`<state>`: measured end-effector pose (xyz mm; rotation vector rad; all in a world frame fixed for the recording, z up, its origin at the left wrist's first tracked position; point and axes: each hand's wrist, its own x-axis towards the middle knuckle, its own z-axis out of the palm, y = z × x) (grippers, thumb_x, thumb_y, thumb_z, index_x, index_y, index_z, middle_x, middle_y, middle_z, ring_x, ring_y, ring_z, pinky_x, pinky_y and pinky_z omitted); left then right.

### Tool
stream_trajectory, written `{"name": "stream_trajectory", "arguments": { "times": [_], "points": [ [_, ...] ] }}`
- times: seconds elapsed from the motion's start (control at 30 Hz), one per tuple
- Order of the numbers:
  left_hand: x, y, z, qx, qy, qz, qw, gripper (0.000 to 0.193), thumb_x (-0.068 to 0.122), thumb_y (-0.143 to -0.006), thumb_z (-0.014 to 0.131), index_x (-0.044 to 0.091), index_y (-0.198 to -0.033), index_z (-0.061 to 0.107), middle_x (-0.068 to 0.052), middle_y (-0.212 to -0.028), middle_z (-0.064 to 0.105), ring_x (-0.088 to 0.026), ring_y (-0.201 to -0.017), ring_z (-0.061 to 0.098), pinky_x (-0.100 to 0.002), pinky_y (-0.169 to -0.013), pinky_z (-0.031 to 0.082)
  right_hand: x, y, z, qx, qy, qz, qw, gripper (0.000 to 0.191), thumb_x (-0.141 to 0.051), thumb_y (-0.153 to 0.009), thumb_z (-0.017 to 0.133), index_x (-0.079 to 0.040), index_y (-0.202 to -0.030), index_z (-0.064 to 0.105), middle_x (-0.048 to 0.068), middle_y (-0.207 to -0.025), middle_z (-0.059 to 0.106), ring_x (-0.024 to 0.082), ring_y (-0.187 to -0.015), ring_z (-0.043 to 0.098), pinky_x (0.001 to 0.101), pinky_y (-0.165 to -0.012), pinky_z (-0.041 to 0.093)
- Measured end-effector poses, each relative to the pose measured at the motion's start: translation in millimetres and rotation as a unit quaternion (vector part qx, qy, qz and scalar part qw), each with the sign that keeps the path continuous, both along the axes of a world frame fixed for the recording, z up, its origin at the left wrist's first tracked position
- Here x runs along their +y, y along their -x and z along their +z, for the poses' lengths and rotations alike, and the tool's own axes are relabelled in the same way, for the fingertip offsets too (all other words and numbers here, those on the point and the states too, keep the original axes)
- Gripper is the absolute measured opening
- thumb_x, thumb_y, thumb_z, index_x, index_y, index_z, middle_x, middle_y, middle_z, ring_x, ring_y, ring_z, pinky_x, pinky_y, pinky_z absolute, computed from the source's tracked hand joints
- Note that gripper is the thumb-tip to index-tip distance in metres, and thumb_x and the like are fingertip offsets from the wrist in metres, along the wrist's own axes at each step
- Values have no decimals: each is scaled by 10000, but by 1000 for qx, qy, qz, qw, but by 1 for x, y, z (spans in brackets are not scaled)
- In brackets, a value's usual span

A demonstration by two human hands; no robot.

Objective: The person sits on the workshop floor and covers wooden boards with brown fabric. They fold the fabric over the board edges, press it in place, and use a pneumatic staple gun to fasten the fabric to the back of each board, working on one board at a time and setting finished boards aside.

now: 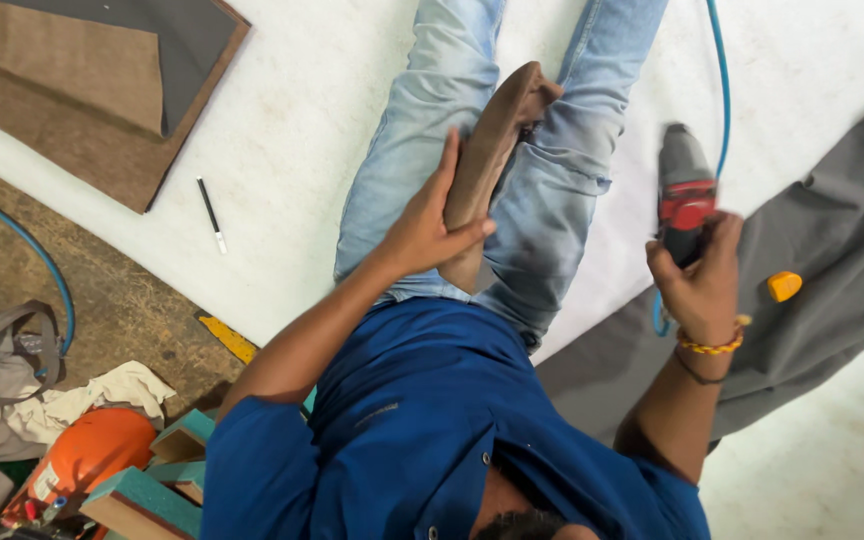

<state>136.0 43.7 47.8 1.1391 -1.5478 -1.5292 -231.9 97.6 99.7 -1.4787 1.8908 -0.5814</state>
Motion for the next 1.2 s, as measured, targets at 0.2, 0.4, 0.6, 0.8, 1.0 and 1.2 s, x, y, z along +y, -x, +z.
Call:
{"name": "stream_trajectory", "arguments": {
  "times": [0.2,0.4,0.6,0.8,1.0,1.2],
  "points": [
    [39,27,-18,23,78,-8,997,1221,380,-878,861,-20,-1657,11,-282,-1743,31,-413,-1656,44,-471,-1358,120,93,14,-154,279,84,-11,957,543,-72,-845,823,14,-1309,553,252,-1145,615,459,-1039,592,521,-902,480],
    [51,40,-12,-12,144,-28,989,1250,580,-878,785,13,-1678,9,-273,-1755,13,-477,-1664,37,-564,-1380,94,126,-28,-207,278,75,-89,953,433,-46,-856,761,-29,-1249,580,208,-1094,630,438,-1035,578,533,-893,466],
    [48,35,-6,5,189,-70,979,1413,629,-703,850,12,-1648,0,-291,-1704,-8,-491,-1607,22,-584,-1327,97,79,-32,-142,192,50,-22,980,257,-33,-880,732,-10,-1113,627,189,-1088,648,372,-1040,621,461,-877,518],
    [51,42,-11,-57,212,-43,975,1156,161,-803,841,46,-1671,85,-293,-1723,93,-477,-1636,138,-560,-1359,173,28,-83,-55,-383,-29,-110,917,180,-97,-1101,547,19,-1193,649,94,-1078,706,135,-914,677,276,-834,569],
    [51,31,-16,-57,160,-35,985,1114,54,-704,726,24,-1639,122,-313,-1701,129,-488,-1613,153,-504,-1339,182,-11,-155,-38,-489,-15,-149,859,339,-69,-1020,575,1,-1351,558,61,-1234,674,92,-1001,613,219,-833,499],
    [45,-5,-19,-59,142,14,988,1063,114,-856,796,43,-1666,111,-260,-1730,167,-429,-1630,237,-471,-1343,275,-10,-199,-65,-456,-51,-99,883,204,-187,-1092,629,15,-1120,644,-21,-899,589,28,-801,520,212,-704,456]
  ]
}}
